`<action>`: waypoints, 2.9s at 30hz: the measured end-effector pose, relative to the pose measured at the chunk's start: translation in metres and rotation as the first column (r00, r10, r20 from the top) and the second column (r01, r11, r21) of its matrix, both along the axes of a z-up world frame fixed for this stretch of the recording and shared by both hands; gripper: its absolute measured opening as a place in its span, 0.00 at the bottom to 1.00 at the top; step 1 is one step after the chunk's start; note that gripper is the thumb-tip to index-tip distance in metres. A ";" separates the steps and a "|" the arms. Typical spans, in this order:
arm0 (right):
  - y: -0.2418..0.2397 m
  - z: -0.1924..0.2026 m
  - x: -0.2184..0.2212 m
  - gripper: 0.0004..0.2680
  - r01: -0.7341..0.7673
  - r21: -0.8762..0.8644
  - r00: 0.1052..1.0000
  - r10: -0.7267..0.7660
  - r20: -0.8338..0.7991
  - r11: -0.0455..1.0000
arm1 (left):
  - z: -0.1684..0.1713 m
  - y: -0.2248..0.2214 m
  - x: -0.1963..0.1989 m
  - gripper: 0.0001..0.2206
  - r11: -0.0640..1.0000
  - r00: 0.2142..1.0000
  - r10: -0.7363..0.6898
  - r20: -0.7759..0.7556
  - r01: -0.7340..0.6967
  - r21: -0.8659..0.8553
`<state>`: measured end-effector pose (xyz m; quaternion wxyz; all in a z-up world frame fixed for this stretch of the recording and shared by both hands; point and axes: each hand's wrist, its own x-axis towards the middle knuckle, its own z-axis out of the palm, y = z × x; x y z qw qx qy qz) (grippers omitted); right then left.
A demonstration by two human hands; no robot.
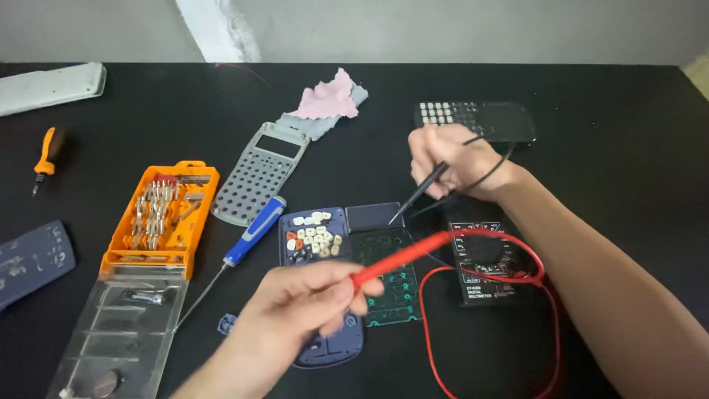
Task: Repairing and testing internal components of a calculator using a multimeter.
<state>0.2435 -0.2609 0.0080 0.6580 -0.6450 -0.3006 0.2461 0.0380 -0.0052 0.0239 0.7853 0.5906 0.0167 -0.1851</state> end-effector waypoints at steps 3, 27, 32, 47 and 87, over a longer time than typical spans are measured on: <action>0.000 0.002 0.002 0.13 -0.097 -0.054 0.989 0.102 0.103 0.994 | 0.010 -0.003 -0.006 0.19 0.836 0.962 -0.214 -0.166 0.093 -0.540; 0.020 0.012 -0.013 0.12 -0.075 -0.323 0.971 0.143 0.193 0.943 | 0.082 0.001 0.046 0.13 0.870 0.829 -0.283 0.483 0.010 0.493; 0.018 0.008 -0.010 0.11 -0.111 -0.297 0.965 0.175 0.196 0.948 | 0.063 0.024 0.080 0.15 0.695 0.852 -0.406 0.329 0.055 0.717; 0.019 0.006 -0.009 0.13 -0.081 -0.313 0.967 0.151 0.206 0.946 | 0.040 0.016 0.091 0.11 0.421 0.627 -0.694 0.355 -0.047 0.906; 0.016 0.001 -0.003 0.11 -0.150 -0.221 0.960 0.195 0.200 0.964 | 0.042 0.010 0.089 0.11 0.202 0.651 -0.738 0.179 -0.041 0.979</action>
